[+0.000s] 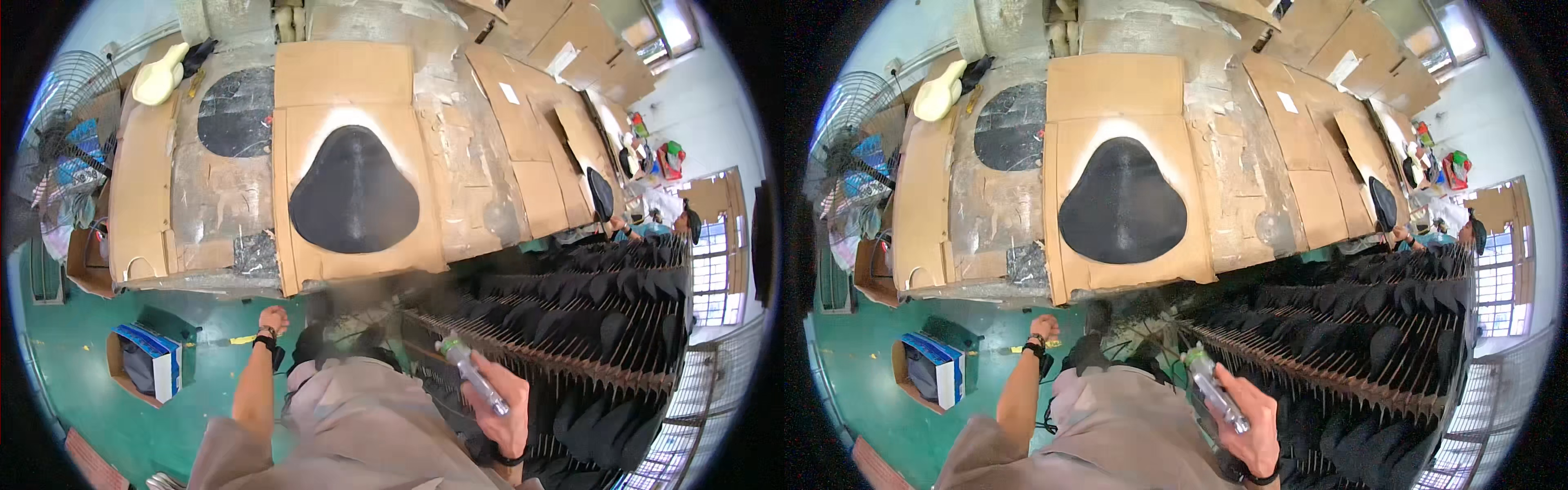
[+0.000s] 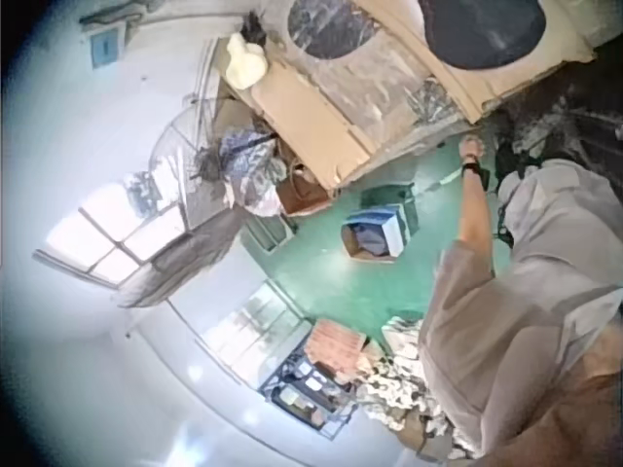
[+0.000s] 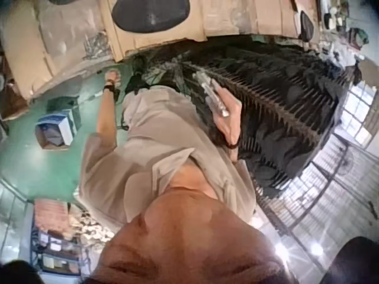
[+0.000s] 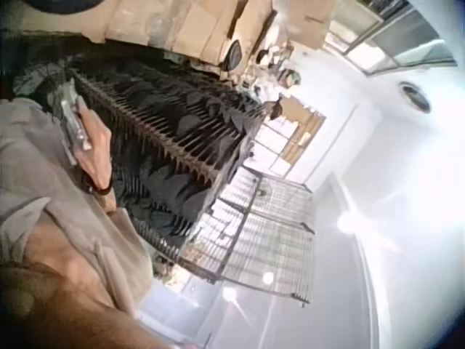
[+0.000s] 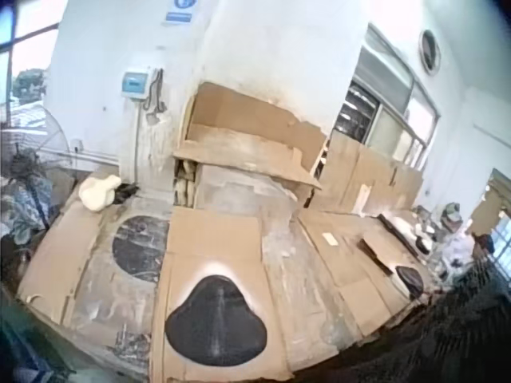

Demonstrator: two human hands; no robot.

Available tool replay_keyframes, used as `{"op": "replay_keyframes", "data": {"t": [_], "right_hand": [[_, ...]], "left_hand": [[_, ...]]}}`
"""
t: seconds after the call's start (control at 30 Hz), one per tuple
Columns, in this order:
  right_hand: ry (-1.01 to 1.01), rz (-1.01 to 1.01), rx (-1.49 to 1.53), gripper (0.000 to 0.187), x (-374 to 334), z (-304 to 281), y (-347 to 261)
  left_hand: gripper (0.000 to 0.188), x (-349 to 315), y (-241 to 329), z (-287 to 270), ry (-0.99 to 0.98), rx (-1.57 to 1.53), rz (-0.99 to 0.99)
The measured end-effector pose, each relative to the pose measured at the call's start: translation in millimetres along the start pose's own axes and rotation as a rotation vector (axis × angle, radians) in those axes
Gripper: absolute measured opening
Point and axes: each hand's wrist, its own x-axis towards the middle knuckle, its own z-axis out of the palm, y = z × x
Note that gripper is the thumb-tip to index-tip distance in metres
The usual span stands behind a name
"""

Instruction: Using a spray gun to apply adhesive or primer to shoe components before placing them on a rack.

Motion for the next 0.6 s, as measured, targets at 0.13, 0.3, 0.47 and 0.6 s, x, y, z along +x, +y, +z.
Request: {"op": "replay_keyframes", "data": {"t": [0.13, 0.3, 0.47, 0.6], "right_hand": [[0.150, -0.159, 0.086, 0.054, 3, -2, 8], [0.170, -0.100, 0.073, 0.055, -13, -17, 24], [0.029, -0.016, 0.122, 0.048, -36, -36, 47], [0.094, -0.077, 0.146, 0.056, -42, -43, 72]], "left_hand": [[0.021, -12, -29, -5, 0.036, 0.125, -0.147], [0.027, -31, -72, 3, -0.022, 0.160, -0.171], [0.021, -54, -116, 6, -0.061, 0.162, -0.222], [0.019, -68, -158, 3, 0.017, 0.228, -0.228]]}}
